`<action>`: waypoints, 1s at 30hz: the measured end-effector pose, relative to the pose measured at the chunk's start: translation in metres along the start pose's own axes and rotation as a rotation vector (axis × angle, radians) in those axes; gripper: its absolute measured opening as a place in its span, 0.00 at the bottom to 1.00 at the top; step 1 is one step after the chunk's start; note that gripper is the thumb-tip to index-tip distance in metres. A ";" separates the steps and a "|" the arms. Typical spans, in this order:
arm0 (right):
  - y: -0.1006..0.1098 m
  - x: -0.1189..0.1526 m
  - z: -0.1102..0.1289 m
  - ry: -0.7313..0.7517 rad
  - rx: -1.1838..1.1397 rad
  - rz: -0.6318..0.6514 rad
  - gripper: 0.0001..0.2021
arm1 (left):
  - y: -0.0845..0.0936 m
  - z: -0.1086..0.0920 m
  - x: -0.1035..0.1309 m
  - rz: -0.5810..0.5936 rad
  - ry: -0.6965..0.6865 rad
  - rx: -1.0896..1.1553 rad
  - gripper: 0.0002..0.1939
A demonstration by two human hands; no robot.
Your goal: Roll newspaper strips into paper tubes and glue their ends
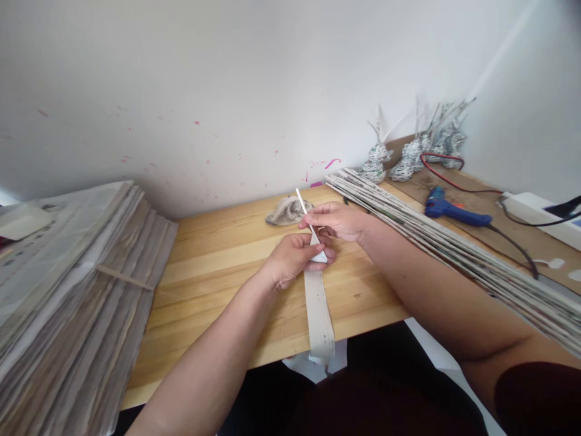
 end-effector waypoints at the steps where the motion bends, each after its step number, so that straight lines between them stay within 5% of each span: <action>1: 0.001 -0.001 0.000 0.005 -0.009 -0.042 0.19 | 0.000 0.000 0.000 -0.002 -0.001 -0.001 0.11; 5: 0.003 -0.002 -0.001 0.016 -0.032 -0.182 0.19 | -0.001 0.000 0.000 0.001 0.002 0.002 0.12; 11: 0.001 -0.002 -0.001 0.018 0.012 0.051 0.18 | 0.002 0.001 -0.001 0.025 0.005 0.035 0.15; 17: 0.005 -0.002 0.000 0.042 -0.051 -0.134 0.19 | 0.000 0.003 0.000 0.024 0.022 0.039 0.12; 23: 0.002 0.000 -0.001 0.022 -0.013 0.089 0.17 | 0.001 0.000 0.000 0.045 0.034 0.047 0.12; 30: -0.001 -0.003 -0.001 0.035 -0.009 -0.119 0.19 | 0.003 -0.002 -0.001 0.018 -0.030 0.032 0.12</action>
Point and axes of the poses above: each hand's wrist, its own x-axis away from the middle knuckle, its own y-axis out of the back of the hand, z = x × y, the point moved 5 cm from there along -x, towards the middle knuckle, and after that the axes turned 3 degrees about x, right-handed, at the moved point
